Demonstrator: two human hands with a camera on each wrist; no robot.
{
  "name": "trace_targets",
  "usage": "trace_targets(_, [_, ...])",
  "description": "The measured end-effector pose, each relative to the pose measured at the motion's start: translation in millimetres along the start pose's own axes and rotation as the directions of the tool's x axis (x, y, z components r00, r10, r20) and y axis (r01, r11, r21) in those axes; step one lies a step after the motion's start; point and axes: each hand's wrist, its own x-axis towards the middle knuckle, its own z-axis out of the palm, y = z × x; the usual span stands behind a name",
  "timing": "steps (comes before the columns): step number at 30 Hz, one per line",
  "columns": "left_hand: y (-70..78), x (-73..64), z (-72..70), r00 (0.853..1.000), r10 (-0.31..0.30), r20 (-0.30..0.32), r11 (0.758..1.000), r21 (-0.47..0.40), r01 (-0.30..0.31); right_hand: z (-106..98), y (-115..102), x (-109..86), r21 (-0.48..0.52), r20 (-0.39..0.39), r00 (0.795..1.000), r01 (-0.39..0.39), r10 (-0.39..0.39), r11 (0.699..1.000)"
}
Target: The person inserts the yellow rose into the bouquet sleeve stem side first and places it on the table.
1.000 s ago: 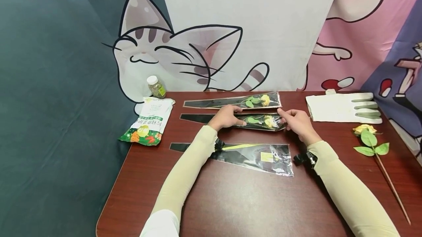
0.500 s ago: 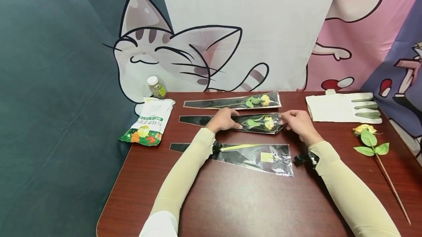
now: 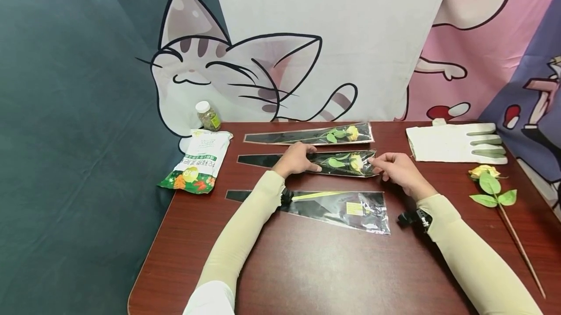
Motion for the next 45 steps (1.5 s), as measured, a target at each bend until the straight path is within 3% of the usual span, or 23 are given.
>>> trace_targets(4, [-0.5, -0.4, -0.5, 1.000, 0.010, -0.009, 1.000, -0.001, -0.010, 0, 1, -3.1, -0.020, -0.004, 1.000, 0.025, -0.025, 1.000])
trace_targets(11, [-2.3, -0.1, -0.3, 1.000, 0.008, -0.012, 1.000, 0.024, -0.008, -2, 3, -5.3, 0.039, 0.011, 0.999, 0.042, -0.043, 0.998])
trace_targets(17, [-1.0, -0.6, -0.5, 1.000, 0.021, -0.009, 0.999, 0.030, -0.020, -3, 4, -2.6, 0.038, 0.011, 1.000, 0.026, -0.026, 0.999])
trace_targets(24, [-0.2, 0.0, -0.4, 1.000, -0.009, -0.019, 1.000, 0.029, 0.009, -2, 2, 0.9, 0.073, -0.044, 0.997, 0.064, -0.061, 0.995])
trace_targets(31, [-3.6, 1.2, -1.7, 0.999, 0.012, -0.048, 0.999, 0.042, -0.010, -4, 1, -2.1, 0.083, -0.089, 0.994, 0.073, -0.065, 0.994])
trace_targets(38, [-6.6, -10.6, -11.2, 0.994, 0.031, -0.102, 0.999, 0.036, -0.027, -11, 3, -15.2, 0.031, -0.169, 0.980, 0.114, -0.107, 0.993])
trace_targets(45, [-7.5, -26.6, -12.4, 0.985, 0.075, -0.154, 0.997, 0.019, -0.073, -15, 6, -36.1, -0.065, -0.181, 0.967, 0.169, -0.178, 0.983])
